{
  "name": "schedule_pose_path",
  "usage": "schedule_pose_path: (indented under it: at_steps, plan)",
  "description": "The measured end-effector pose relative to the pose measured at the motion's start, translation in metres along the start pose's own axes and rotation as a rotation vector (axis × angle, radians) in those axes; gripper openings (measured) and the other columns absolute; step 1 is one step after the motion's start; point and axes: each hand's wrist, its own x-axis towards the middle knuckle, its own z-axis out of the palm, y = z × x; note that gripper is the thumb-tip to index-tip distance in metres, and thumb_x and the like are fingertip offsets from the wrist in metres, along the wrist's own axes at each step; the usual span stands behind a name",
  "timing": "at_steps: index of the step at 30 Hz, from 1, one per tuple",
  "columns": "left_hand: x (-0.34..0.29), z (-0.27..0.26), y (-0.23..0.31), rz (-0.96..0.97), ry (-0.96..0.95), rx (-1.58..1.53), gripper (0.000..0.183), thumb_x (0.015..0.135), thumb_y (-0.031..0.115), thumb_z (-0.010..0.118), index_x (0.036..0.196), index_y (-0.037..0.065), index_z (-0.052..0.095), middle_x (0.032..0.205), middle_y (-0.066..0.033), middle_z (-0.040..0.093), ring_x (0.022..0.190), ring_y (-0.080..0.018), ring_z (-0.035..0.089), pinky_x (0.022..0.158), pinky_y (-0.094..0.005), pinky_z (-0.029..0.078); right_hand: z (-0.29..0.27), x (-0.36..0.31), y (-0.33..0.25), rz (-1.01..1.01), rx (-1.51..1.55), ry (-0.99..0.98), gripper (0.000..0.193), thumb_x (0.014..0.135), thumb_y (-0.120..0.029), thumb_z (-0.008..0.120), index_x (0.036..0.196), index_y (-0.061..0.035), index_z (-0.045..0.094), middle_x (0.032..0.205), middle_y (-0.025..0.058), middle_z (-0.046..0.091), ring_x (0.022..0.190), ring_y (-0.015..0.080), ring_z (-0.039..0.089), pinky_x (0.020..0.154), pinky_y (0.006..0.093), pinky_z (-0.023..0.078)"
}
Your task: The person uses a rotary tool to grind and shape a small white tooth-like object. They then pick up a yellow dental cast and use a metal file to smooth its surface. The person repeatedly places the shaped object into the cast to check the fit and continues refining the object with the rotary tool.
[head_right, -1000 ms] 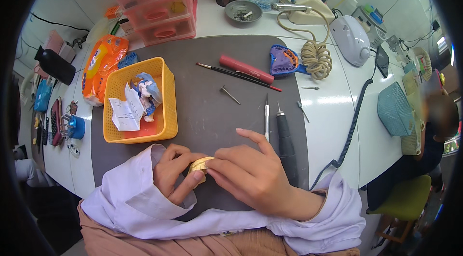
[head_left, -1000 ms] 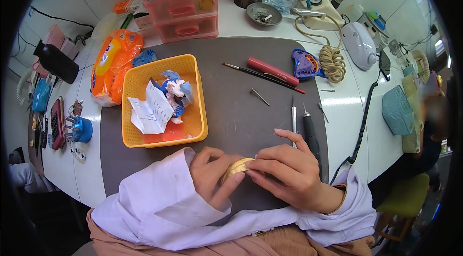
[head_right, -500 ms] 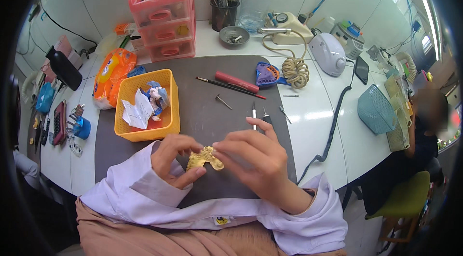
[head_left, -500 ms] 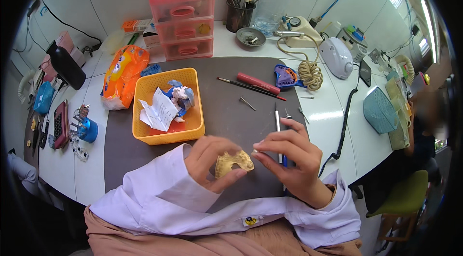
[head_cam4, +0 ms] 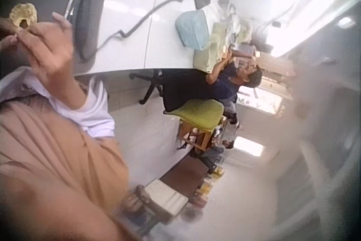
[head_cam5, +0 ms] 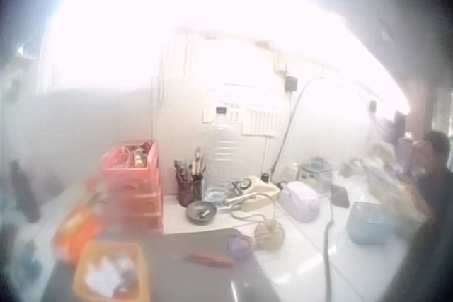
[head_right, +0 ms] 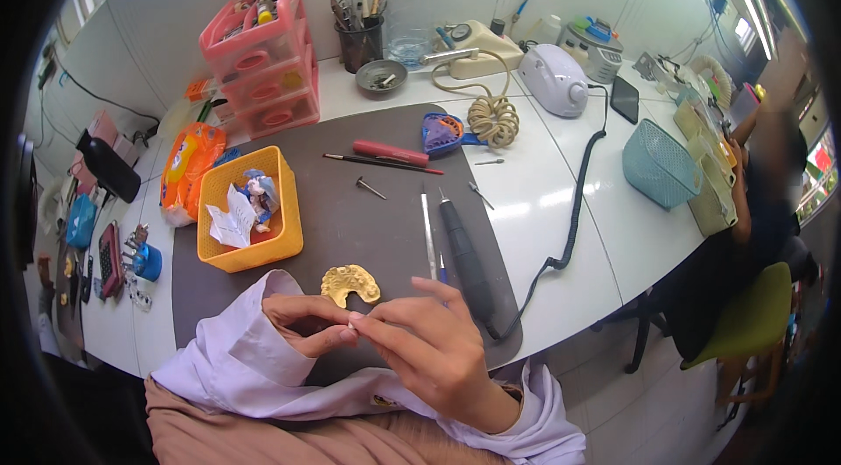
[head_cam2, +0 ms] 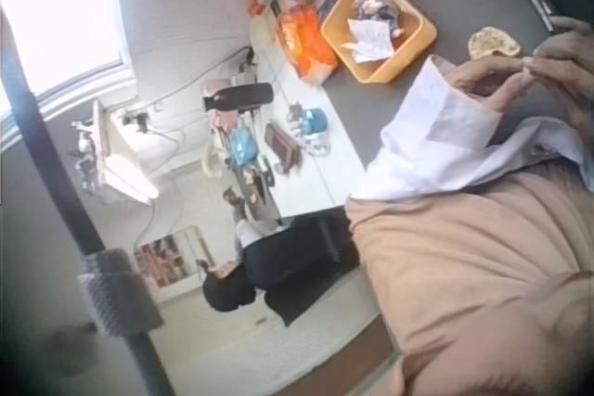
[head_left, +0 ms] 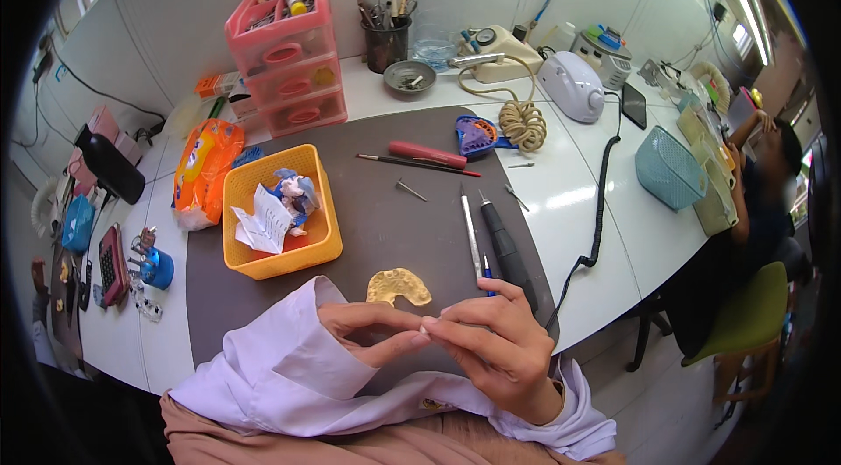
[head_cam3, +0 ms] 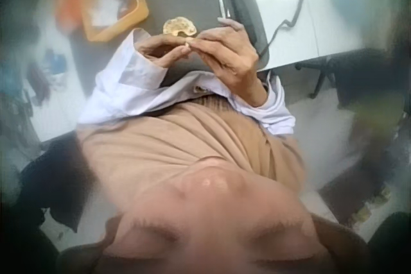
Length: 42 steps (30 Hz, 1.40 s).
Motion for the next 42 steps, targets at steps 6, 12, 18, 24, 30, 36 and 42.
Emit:
schedule_pose_path:
  at_steps: [6,12,18,24,30,36,42]
  plan:
    - [0.007,0.002,0.02,0.23,-0.063,0.011,0.007,0.083,0.0,0.063,0.09,0.001,0.066,0.079,-0.01,0.068,0.069,-0.0137,0.064,0.066,-0.0235,0.052,-0.051,-0.005,0.018,0.029,0.096,0.147,0.032,0.073,-0.006,0.072,0.104,-0.0042,0.065,0.089,0.008,0.065,0.081,0.0216,0.063,0.081,0.0392,0.048]
    - [0.01,0.009,0.017,0.395,-0.155,0.212,0.004,0.084,0.002,0.063,0.087,0.0,0.065,0.083,-0.0101,0.068,0.069,-0.014,0.065,0.066,-0.0238,0.052,-0.091,0.011,0.074,-0.024,-0.39,-0.287,0.042,0.073,0.003,0.062,0.111,-0.0134,0.059,0.093,0.0049,0.058,0.079,0.0187,0.06,0.066,0.0323,0.05]
    - [0.014,0.023,0.005,-0.054,-0.044,-0.097,0.01,0.089,0.007,0.059,0.088,-0.002,0.063,0.084,-0.0098,0.067,0.071,-0.0126,0.063,0.067,-0.0249,0.053,-0.07,0.036,0.123,-0.7,-0.669,-0.622,0.027,0.075,-0.011,0.058,0.101,-0.0158,0.055,0.09,0.0,0.052,0.081,0.0114,0.055,0.065,0.0248,0.045]
    - [0.011,0.016,0.004,-0.091,-0.036,-0.135,0.01,0.089,0.007,0.058,0.09,-0.001,0.063,0.085,-0.0113,0.067,0.07,-0.0133,0.063,0.067,-0.026,0.054,-0.061,0.05,0.133,-0.901,-0.692,-0.573,0.016,0.074,-0.013,0.059,0.083,-0.0168,0.046,0.072,-0.0034,0.045,0.065,0.0096,0.052,0.057,0.0232,0.042]
    - [0.007,0.023,0.01,0.013,-0.223,0.078,0.011,0.09,0.011,0.058,0.09,0.002,0.065,0.086,-0.0065,0.069,0.072,-0.0105,0.065,0.062,-0.021,0.051,-0.085,0.023,0.129,-0.617,-0.466,-0.113,0.032,0.07,-0.014,0.069,0.082,-0.0109,0.04,0.06,-0.0013,0.04,0.048,0.0151,0.044,0.045,0.0267,0.037]
    - [-0.006,0.021,0.002,0.031,-0.284,0.052,0.008,0.087,0.009,0.061,0.09,0.003,0.065,0.086,-0.0059,0.069,0.073,-0.0095,0.065,0.063,-0.0204,0.05,-0.069,-0.027,0.071,-0.265,0.099,0.396,0.044,0.084,-0.025,0.062,0.118,-0.0023,0.045,0.089,0.0209,0.058,0.062,0.0205,0.057,0.051,0.0298,0.047]
    - [-0.004,0.028,-0.007,0.237,-0.303,0.062,0.007,0.084,0.005,0.064,0.091,0.003,0.065,0.085,-0.0059,0.07,0.071,-0.0131,0.064,0.063,-0.0232,0.05,-0.045,-0.058,0.042,-0.226,0.313,0.695,0.025,0.086,-0.021,0.06,0.096,-0.0043,0.044,0.076,0.0113,0.051,0.055,0.0159,0.054,0.044,0.0247,0.045]
